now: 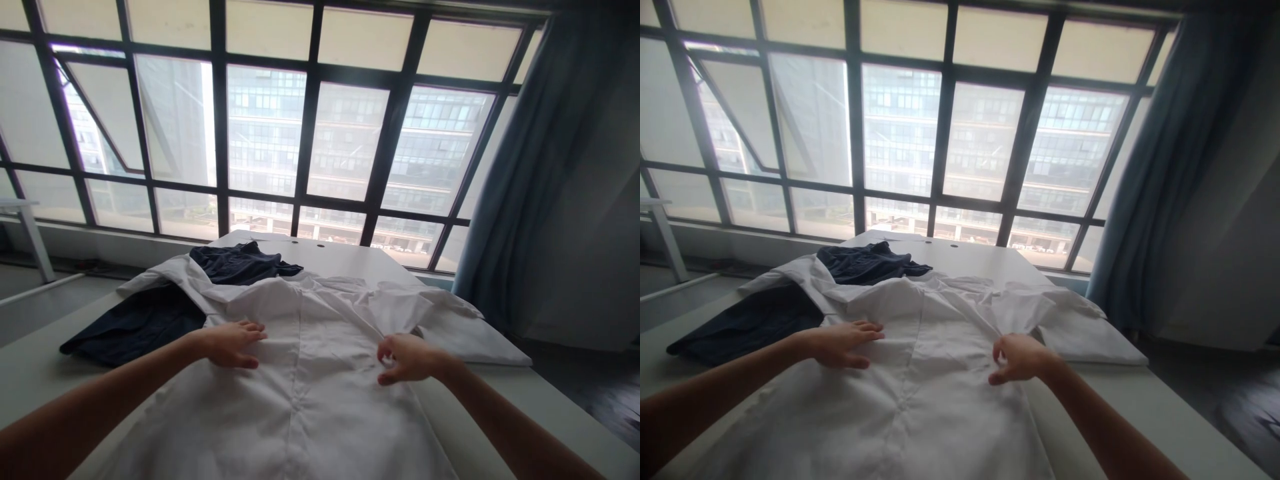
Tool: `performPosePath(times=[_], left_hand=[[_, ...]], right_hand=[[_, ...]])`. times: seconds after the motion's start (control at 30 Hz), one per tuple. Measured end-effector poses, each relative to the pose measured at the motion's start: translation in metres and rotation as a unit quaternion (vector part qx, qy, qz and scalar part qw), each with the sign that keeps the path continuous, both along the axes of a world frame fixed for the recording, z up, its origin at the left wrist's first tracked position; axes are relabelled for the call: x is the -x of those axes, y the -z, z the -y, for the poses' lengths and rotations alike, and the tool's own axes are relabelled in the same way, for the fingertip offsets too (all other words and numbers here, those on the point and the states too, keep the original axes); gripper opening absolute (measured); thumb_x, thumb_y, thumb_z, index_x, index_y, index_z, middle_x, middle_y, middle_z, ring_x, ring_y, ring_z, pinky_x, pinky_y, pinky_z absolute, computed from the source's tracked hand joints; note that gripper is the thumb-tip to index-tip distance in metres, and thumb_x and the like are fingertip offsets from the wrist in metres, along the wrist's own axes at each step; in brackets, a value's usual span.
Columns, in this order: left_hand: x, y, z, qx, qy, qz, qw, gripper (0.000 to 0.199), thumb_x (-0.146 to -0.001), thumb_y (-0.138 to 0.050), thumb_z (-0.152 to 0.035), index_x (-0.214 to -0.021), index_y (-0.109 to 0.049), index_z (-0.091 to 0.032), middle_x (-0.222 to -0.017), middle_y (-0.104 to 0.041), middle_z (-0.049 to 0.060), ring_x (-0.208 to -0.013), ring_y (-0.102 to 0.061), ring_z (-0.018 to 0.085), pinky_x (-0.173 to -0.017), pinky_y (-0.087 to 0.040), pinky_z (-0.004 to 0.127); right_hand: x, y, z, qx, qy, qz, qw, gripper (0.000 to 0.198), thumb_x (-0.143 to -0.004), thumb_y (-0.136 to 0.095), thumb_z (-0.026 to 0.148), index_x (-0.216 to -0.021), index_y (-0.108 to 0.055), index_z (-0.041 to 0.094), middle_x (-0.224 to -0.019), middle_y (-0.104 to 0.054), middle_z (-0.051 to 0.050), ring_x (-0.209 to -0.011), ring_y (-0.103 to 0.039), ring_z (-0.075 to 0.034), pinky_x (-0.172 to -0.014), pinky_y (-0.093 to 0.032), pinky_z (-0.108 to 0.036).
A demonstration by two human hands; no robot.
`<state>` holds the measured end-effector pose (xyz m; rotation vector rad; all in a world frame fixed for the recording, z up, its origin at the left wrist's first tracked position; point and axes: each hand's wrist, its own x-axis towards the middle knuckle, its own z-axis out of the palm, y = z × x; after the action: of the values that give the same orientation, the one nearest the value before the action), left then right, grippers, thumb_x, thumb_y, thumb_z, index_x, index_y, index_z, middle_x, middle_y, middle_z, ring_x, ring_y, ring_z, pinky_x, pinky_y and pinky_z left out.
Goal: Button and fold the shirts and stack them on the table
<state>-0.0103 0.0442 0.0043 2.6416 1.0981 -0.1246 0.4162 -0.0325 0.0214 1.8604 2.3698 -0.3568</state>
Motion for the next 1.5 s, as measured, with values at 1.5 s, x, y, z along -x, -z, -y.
performPosePath(times=[1.5], left_hand=[[-0.051,0.017,-0.151,-0.203,-0.142,0.032,0.968,0.055,-0.096,-0.048,-0.042,-0.146,-0.047,-0.018,-0.157,-0.035,0.014,-0.147,-0.027,0.031,-0.119,-0.016,0.054]], right_hand=[[0.061,0.008,-0.184,-0.141,0.016,-0.002,0.990,0.062,-0.093,-0.052,0.047,-0.146,-0.047,0.016,-0.156,-0.037,-0.014,-0.141,-0.039,-0.031,-0.117,-0.028,-0.044]])
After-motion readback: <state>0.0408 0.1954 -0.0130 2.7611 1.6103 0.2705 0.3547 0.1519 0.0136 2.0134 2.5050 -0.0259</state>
